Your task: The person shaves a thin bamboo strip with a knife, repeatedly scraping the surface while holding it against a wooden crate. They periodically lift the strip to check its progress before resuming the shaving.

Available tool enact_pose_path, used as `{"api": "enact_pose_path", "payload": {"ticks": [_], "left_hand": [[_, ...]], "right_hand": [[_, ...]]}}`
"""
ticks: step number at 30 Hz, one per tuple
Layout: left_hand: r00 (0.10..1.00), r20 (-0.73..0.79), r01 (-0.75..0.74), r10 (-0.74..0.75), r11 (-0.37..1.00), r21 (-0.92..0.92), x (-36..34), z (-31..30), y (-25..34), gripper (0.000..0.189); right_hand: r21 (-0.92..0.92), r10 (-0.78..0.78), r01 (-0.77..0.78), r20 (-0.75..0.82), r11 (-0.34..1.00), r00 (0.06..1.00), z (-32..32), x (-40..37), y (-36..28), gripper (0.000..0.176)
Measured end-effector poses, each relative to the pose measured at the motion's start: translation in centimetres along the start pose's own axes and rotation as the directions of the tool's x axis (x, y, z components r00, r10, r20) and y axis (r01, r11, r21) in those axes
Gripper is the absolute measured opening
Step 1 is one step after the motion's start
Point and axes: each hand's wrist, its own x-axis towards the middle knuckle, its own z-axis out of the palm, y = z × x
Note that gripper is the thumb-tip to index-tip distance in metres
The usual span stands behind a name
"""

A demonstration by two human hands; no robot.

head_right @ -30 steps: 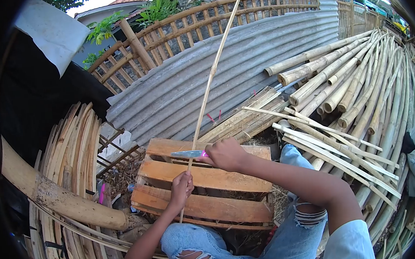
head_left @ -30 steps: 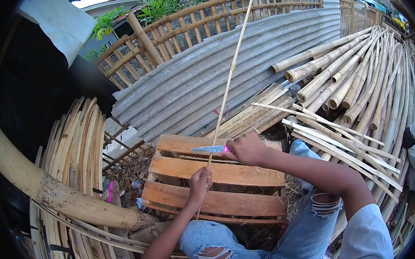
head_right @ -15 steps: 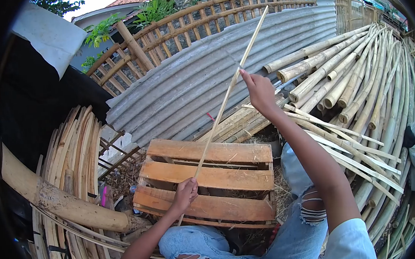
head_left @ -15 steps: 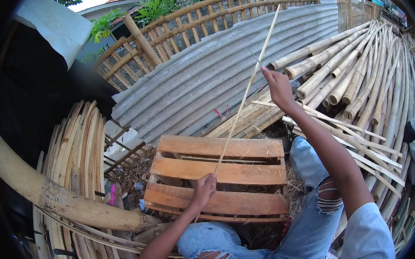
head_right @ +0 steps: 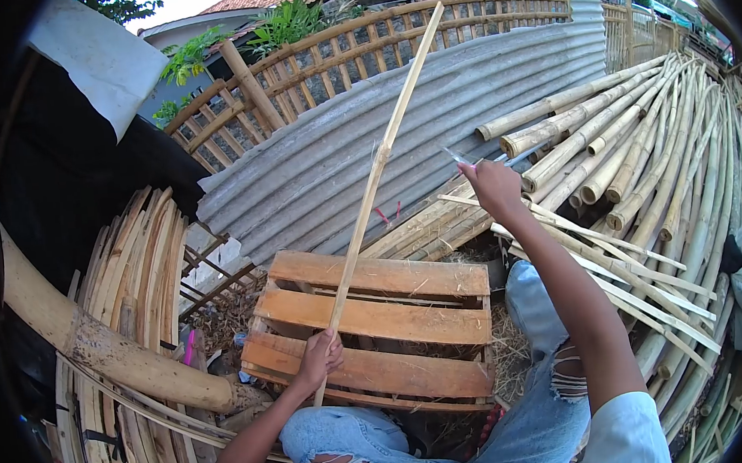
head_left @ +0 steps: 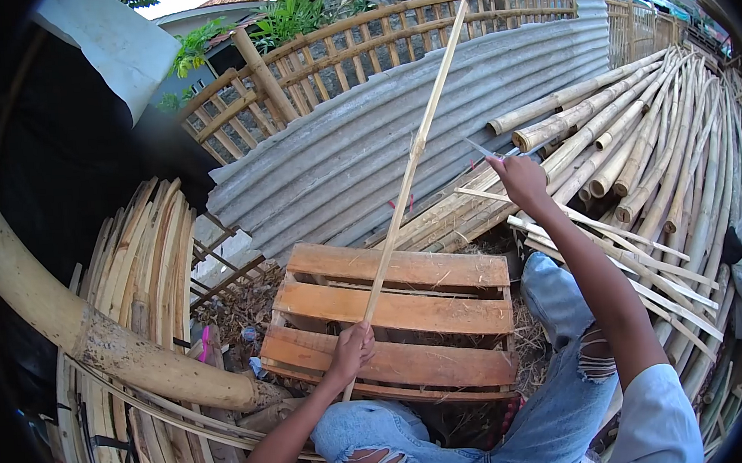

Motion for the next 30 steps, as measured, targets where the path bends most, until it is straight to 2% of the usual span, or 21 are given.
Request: {"api": "enact_pose_path", "payload": {"ticks": [3, 5, 6, 9, 11, 12, 14, 17, 18, 19, 20, 21, 22, 23, 24, 25, 27, 30], "left_hand": [[0.998, 0.069, -0.009, 0.011, 1.0, -0.026, -0.4, -0.8, -0.3, 0.04], [0.999, 0.037, 0.012, -0.012, 1.0, -0.009, -0.2, -0.4, 0.1, 0.041], [0.999, 0.006, 0.034, -0.034, 0.999, 0.008, 0.0, -0.1, 0.3, 0.042], [0.998, -0.009, 0.067, -0.067, 0.997, 0.029, 0.5, 0.1, 0.0, 0.041], [0.997, 0.02, 0.072, -0.072, 0.997, 0.036, 0.8, 0.7, 0.2, 0.041], [0.996, 0.04, 0.078, -0.08, 0.996, 0.041, 0.8, 0.9, 0.3, 0.042], [0.995, 0.066, 0.068, -0.071, 0.997, 0.045, 0.8, 1.5, 0.7, 0.041], [0.995, 0.082, 0.049, -0.054, 0.997, 0.065, 0.4, 1.1, 0.6, 0.04], [0.996, 0.081, 0.039, -0.046, 0.996, 0.082, 0.3, 0.9, 0.3, 0.04], [0.996, 0.077, 0.043, -0.049, 0.996, 0.081, 0.0, 0.6, 0.0, 0.04], [0.993, 0.084, 0.073, -0.08, 0.993, 0.088, -0.4, 0.1, -0.2, 0.039], [0.99, 0.09, 0.098, -0.106, 0.991, 0.093, -0.6, -0.1, -0.5, 0.039], [0.991, 0.088, 0.092, -0.1, 0.991, 0.094, -0.9, -0.3, -0.7, 0.039], [0.988, 0.1, 0.108, -0.12, 0.987, 0.115, -1.2, -0.5, -0.7, 0.039], [0.984, 0.11, 0.125, -0.139, 0.984, 0.129, -1.2, -0.4, -0.7, 0.038], [0.979, 0.116, 0.147, -0.169, 0.973, 0.18, -1.2, -0.4, -0.6, 0.038], [0.973, 0.132, 0.168, -0.191, 0.972, 0.164, -1.0, 0.0, -0.7, 0.038], [0.967, 0.144, 0.184, -0.208, 0.969, 0.165, -0.2, 0.5, -0.5, 0.039]], "right_hand": [[0.018, 0.02, -0.021, 0.014, 1.0, 1.0, 0.1, -1.0, 1.5, 0.061], [0.345, -0.059, 0.062, -0.019, 0.936, 0.998, -1.6, -2.6, -0.8, 0.057], [0.393, -0.134, 0.131, -0.021, 0.91, 0.991, -2.2, -3.5, -2.2, 0.05], [0.3, -0.507, 0.475, 0.036, 0.828, 0.861, -2.3, -6.5, -6.7, 0.051], [0.259, -0.66, 0.618, 0.123, 0.742, 0.741, -2.6, -8.9, -9.9, 0.055], [0.253, -0.731, 0.694, 0.086, 0.674, 0.677, -0.8, -9.7, -10.5, 0.057], [0.266, -0.703, 0.653, 0.191, 0.709, 0.685, -0.5, -10.5, -11.9, 0.058], [0.18, -0.699, 0.676, 0.148, 0.714, 0.699, 0.1, -9.6, -11.3, 0.057], [0.179, -0.614, 0.59, 0.135, 0.787, 0.778, -0.3, -8.2, -10.4, 0.059], [0.089, -0.45, 0.442, 0.157, 0.893, 0.879, -0.2, -5.7, -8.9, 0.059], [0.049, -0.204, 0.199, 0.157, 0.979, 0.966, -0.3, -2.5, -6.5, 0.06], [0.073, -0.053, 0.05, 0.041, 0.996, 0.998, -0.6, -0.2, -2.8, 0.066], [0.024, -0.06, 0.062, -0.108, 0.998, 0.992, -0.4, 1.0, 1.0, 0.066], [0.032, 0.066, -0.063, -0.104, 0.998, 0.992, 1.0, 1.5, 4.8, 0.066], [0.037, 0.183, -0.181, -0.097, 0.983, 0.978, 0.3, 1.9, 5.3, 0.066], [0.033, 0.173, -0.171, -0.093, 0.985, 0.981, 0.3, 1.8, 5.4, 0.066], [0.154, 0.197, -0.199, 0.03, 0.968, 0.98, -0.1, -0.3, 5.2, 0.064], [0.272, 0.008, -0.046, 0.139, 0.961, 0.99, -0.9, -2.0, 2.0, 0.063]]}}
